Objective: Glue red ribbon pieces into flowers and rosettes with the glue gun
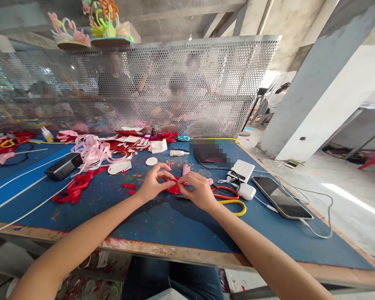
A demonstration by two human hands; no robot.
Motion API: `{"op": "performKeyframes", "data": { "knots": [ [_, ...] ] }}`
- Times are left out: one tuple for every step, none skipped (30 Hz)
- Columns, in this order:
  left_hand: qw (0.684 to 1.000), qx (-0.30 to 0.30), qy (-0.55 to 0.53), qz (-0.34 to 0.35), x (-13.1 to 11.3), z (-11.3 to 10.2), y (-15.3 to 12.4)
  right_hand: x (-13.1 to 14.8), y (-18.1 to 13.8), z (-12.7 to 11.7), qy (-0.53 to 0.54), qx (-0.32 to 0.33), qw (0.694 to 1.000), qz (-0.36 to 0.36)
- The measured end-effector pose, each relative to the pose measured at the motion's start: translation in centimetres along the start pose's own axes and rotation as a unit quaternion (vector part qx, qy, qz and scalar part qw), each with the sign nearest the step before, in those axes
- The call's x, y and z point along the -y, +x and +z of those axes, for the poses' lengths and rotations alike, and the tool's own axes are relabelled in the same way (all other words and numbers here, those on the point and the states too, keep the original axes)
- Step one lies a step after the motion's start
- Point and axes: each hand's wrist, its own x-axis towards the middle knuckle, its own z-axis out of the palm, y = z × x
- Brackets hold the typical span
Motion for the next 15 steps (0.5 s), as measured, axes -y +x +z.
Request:
{"op": "performKeyframes", "data": {
  "knots": [
    [1.000, 0.000, 0.001, 0.001, 0.01, -0.03, 0.01, -0.01, -0.02, 0.03, 0.004, 0.001, 1.000, 0.004],
    [1.000, 0.000, 0.003, 0.002, 0.02, -0.06, 0.01, -0.01, -0.04, 0.04, 0.007, 0.001, 1.000, 0.008],
    [1.000, 0.000, 0.004, 0.003, 0.02, -0.09, 0.02, -0.03, -0.06, 0.05, 0.011, 0.002, 1.000, 0.011],
    [1.000, -0.001, 0.006, 0.004, 0.02, -0.12, 0.03, -0.04, -0.07, 0.05, 0.014, 0.003, 1.000, 0.013],
    [1.000, -0.001, 0.008, 0.004, 0.02, -0.15, 0.04, -0.05, -0.08, 0.04, 0.017, 0.004, 1.000, 0.016],
    [1.000, -0.001, 0.010, 0.004, 0.02, -0.19, 0.05, -0.06, -0.08, 0.04, 0.020, 0.005, 1.000, 0.018],
    [1.000, 0.000, 0.012, 0.004, 0.02, -0.23, 0.06, -0.06, -0.09, 0.04, 0.022, 0.007, 1.000, 0.019],
    [1.000, 0.001, 0.013, 0.004, 0.02, -0.28, 0.08, -0.06, -0.09, 0.04, 0.025, 0.010, 0.999, 0.021],
    [1.000, 0.002, 0.015, 0.003, 0.03, -0.34, 0.10, -0.06, -0.10, 0.05, 0.027, 0.014, 0.999, 0.022],
    [1.000, 0.004, 0.016, 0.003, 0.03, -0.41, 0.12, -0.05, -0.10, 0.06, 0.029, 0.018, 0.999, 0.023],
    [1.000, 0.007, 0.016, 0.002, 0.04, -0.48, 0.15, -0.04, -0.11, 0.07, 0.031, 0.023, 0.999, 0.024],
    [1.000, 0.010, 0.017, 0.000, 0.04, -0.56, 0.18, -0.03, -0.11, 0.07, 0.032, 0.028, 0.999, 0.025],
    [1.000, 0.014, 0.017, -0.003, 0.03, -0.63, 0.21, -0.01, -0.10, 0.07, 0.033, 0.033, 0.999, 0.026],
    [1.000, 0.019, 0.017, -0.007, 0.02, -0.70, 0.25, 0.00, -0.08, 0.05, 0.035, 0.038, 0.998, 0.027],
    [0.999, 0.026, 0.015, -0.012, 0.00, -0.76, 0.29, 0.01, -0.07, 0.03, 0.036, 0.044, 0.998, 0.026]
  ]
}}
